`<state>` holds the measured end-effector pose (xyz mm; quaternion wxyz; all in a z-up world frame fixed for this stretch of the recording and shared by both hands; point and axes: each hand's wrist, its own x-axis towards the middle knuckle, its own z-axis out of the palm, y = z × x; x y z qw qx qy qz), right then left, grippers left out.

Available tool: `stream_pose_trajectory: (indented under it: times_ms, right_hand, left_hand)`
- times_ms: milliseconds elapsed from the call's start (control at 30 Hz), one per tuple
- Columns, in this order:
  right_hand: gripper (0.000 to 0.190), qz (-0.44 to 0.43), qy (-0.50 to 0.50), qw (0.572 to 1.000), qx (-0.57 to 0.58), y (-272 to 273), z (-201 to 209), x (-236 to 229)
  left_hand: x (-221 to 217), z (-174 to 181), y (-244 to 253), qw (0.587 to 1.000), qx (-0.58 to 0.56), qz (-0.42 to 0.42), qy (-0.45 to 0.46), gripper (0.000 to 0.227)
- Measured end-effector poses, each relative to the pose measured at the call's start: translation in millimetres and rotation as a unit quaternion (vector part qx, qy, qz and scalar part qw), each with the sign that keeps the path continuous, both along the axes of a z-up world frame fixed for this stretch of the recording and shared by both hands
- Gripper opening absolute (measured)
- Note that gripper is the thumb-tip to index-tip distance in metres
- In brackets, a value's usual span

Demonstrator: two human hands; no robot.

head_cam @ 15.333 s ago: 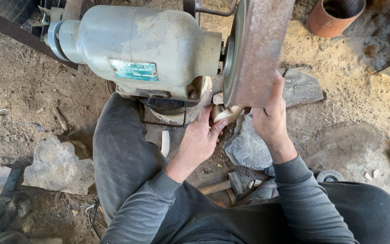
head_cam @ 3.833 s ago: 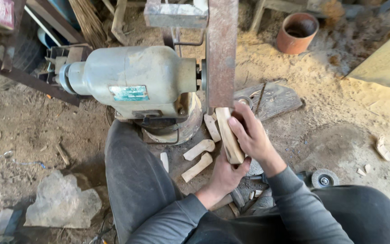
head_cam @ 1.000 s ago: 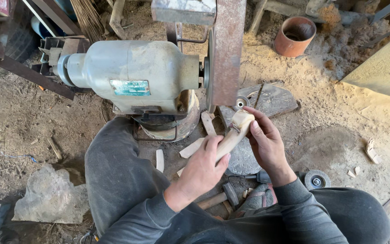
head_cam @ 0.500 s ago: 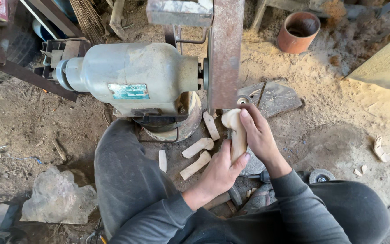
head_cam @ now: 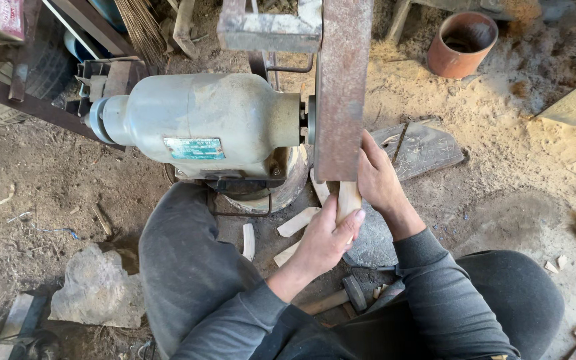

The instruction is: The person sits on the floor and uses a bench grinder to smooth and shape a small wooden handle. They repeatedly press the wood against the rotating abrasive belt, rotating the piece to work different surfaces and edges.

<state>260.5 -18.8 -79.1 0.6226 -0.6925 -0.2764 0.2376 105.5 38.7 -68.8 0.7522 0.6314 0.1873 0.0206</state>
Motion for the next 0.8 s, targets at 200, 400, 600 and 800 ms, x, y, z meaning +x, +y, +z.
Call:
stream_pose_trajectory:
  times_ms: [200, 400, 600, 800]
  right_hand:
    - [0.033, -0.022, -0.088, 0.996, -0.024, -5.3, -9.1, -6.3]
    - [0.020, -0.080, -0.198, 0.976, -0.037, -4.1, -26.4, -25.6]
    - [0.018, -0.135, -0.256, 0.954, -0.084, 0.2, -28.3, -40.1]
    - [0.020, -0.180, -0.071, 0.981, -0.025, 5.2, -16.8, -50.1]
  left_hand:
    - [-9.1, 6.0, 18.8, 0.999, -0.001, -0.031, 0.039, 0.039]
    - [-16.6, 11.8, 43.6, 0.995, -0.017, -0.076, 0.066, 0.042]
    - [-21.1, 15.0, 62.9, 0.990, -0.026, -0.109, 0.087, 0.041]
    - [-20.2, 11.6, 71.2, 0.985, -0.089, -0.127, 0.073, 0.041]
